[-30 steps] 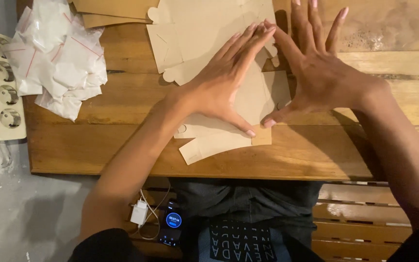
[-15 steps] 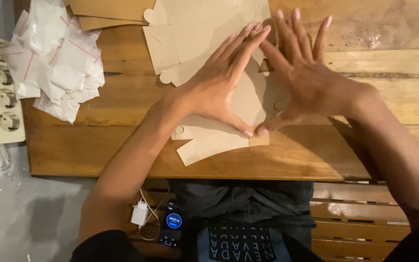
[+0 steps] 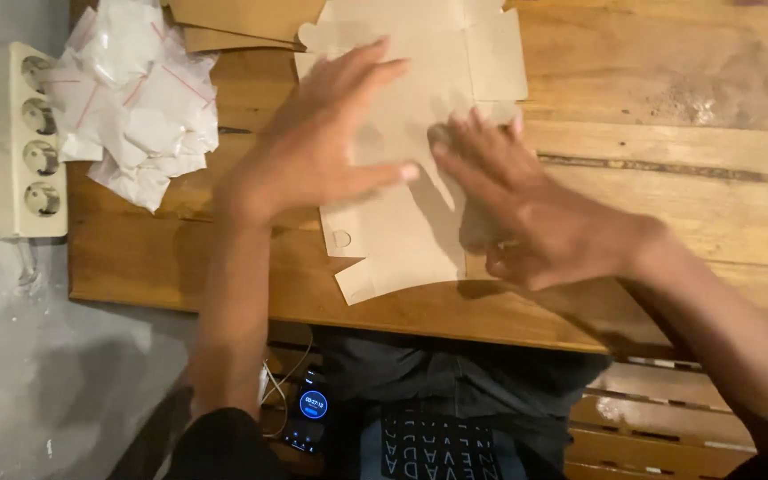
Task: The person folds flat cardboard pieces into small boxes by hand. They crease the fold lines, tuck the side flaps, and secure the circular tabs into slots to form the box shape. The process is repeated for several identical cardboard blanks on a wooden table.
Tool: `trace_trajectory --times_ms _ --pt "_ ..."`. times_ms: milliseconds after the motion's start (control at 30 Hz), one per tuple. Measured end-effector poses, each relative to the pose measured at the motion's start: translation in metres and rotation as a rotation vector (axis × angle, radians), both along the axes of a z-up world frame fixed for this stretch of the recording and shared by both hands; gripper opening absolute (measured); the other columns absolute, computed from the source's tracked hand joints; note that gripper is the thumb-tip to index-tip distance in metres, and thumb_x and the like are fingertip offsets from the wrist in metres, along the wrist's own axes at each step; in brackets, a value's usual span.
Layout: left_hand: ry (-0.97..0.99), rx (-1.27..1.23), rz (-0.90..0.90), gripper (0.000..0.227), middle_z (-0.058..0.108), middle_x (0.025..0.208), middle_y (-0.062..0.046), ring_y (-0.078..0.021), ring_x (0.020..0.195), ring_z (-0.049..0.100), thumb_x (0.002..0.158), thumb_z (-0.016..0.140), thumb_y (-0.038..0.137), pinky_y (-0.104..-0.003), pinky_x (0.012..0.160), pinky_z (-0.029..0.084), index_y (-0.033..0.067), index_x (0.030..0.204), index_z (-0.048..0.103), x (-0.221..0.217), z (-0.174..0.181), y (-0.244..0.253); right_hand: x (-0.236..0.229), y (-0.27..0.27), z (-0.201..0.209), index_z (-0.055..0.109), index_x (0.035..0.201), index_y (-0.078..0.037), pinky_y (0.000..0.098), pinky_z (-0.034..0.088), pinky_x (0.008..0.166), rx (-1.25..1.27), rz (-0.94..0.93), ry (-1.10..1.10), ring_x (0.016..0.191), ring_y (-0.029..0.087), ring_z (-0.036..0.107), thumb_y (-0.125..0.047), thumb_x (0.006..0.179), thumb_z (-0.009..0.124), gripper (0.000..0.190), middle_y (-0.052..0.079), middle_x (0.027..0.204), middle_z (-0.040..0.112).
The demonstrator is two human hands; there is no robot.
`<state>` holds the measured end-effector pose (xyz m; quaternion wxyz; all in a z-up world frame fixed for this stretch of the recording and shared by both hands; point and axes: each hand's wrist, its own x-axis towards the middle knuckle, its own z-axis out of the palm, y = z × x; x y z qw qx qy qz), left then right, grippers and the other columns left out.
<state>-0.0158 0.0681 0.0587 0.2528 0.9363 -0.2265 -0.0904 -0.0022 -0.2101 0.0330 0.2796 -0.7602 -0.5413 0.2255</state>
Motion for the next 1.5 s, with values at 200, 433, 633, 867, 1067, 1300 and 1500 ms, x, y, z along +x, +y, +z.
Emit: trace_trajectory --times_ms 200,433,633,867,1067,1300,1500 --pt "-0.284 -0.296 0.549 0.025 0.056 0.077 -0.002 -0.0178 0.069 0.049 0.103 0.063 0.024 -0.034 0.067 0.038 0.0096 0.082 0.058 -0.107 -0.024 0.006 -0.013 0.007 -0.020 0.005 0.166 -0.013 0.0526 -0.011 0.123 -0.104 -0.064 -0.361 0.155 0.032 -0.013 -0.028 0.087 0.059 0.097 0.021 0.169 -0.006" --pt "-0.355 -0.117 0.640 0.026 0.063 0.095 0.003 -0.0171 0.092 0.054 0.098 0.061 0.038 -0.038 0.090 0.029 0.0233 0.107 0.080 -0.186 -0.057 0.004 -0.030 0.014 -0.028 0.017 0.165 -0.014 0.0592 -0.005 0.124 -0.089 -0.194 -0.415 0.157 0.035 -0.003 -0.022 0.086 0.062 0.092 0.021 0.170 0.004" --pt "-0.279 -0.232 0.464 0.031 0.069 0.104 0.008 -0.0125 0.096 0.058 0.094 0.065 0.038 -0.035 0.089 0.028 0.0228 0.119 0.075 -0.159 -0.038 0.009 -0.040 0.000 -0.029 0.019 0.165 -0.011 0.0614 0.002 0.126 -0.056 -0.304 -0.493 0.159 0.040 0.010 -0.019 0.083 0.058 0.091 0.023 0.171 0.013" --pt "-0.238 -0.190 -0.079 0.033 0.065 0.126 0.001 -0.0211 0.115 0.055 0.098 0.064 0.022 -0.041 0.094 0.038 0.0250 0.131 0.067 -0.095 -0.059 -0.004 -0.037 -0.019 -0.029 0.028 0.159 -0.001 0.0634 0.007 0.127 -0.064 -0.345 -0.478 0.156 0.047 0.015 -0.026 0.090 0.055 0.079 0.029 0.167 0.022" --pt "-0.100 0.039 -0.310 0.040 0.058 0.127 -0.002 -0.0253 0.120 0.050 0.084 0.074 0.048 -0.050 0.100 0.044 0.0255 0.116 0.065 -0.012 -0.038 -0.006 -0.019 -0.007 -0.029 0.043 0.148 -0.002 0.0635 0.018 0.127 0.076 -0.357 -0.406 0.153 0.048 0.030 -0.002 0.099 0.050 0.050 0.032 0.159 0.036" --pt "0.043 -0.016 -0.329 0.132 0.001 0.171 -0.017 -0.0348 0.159 -0.004 0.074 0.096 0.062 -0.061 0.125 -0.007 0.0101 0.162 0.011 0.024 -0.052 -0.016 0.007 -0.006 -0.024 0.048 0.142 0.000 0.0625 0.020 0.127 0.073 -0.296 -0.423 0.152 0.045 0.033 -0.014 0.105 0.047 0.039 0.031 0.158 0.038" --pt "0.125 -0.009 -0.341 0.148 -0.013 0.171 -0.021 -0.0349 0.159 -0.016 0.075 0.102 0.061 -0.060 0.123 -0.022 0.0088 0.163 -0.005 0.024 -0.058 -0.018 -0.002 0.022 -0.010 0.049 0.140 -0.008 0.0665 -0.007 0.124 0.015 -0.360 -0.150 0.157 0.042 0.008 -0.049 0.099 0.046 0.058 0.029 0.165 0.017"
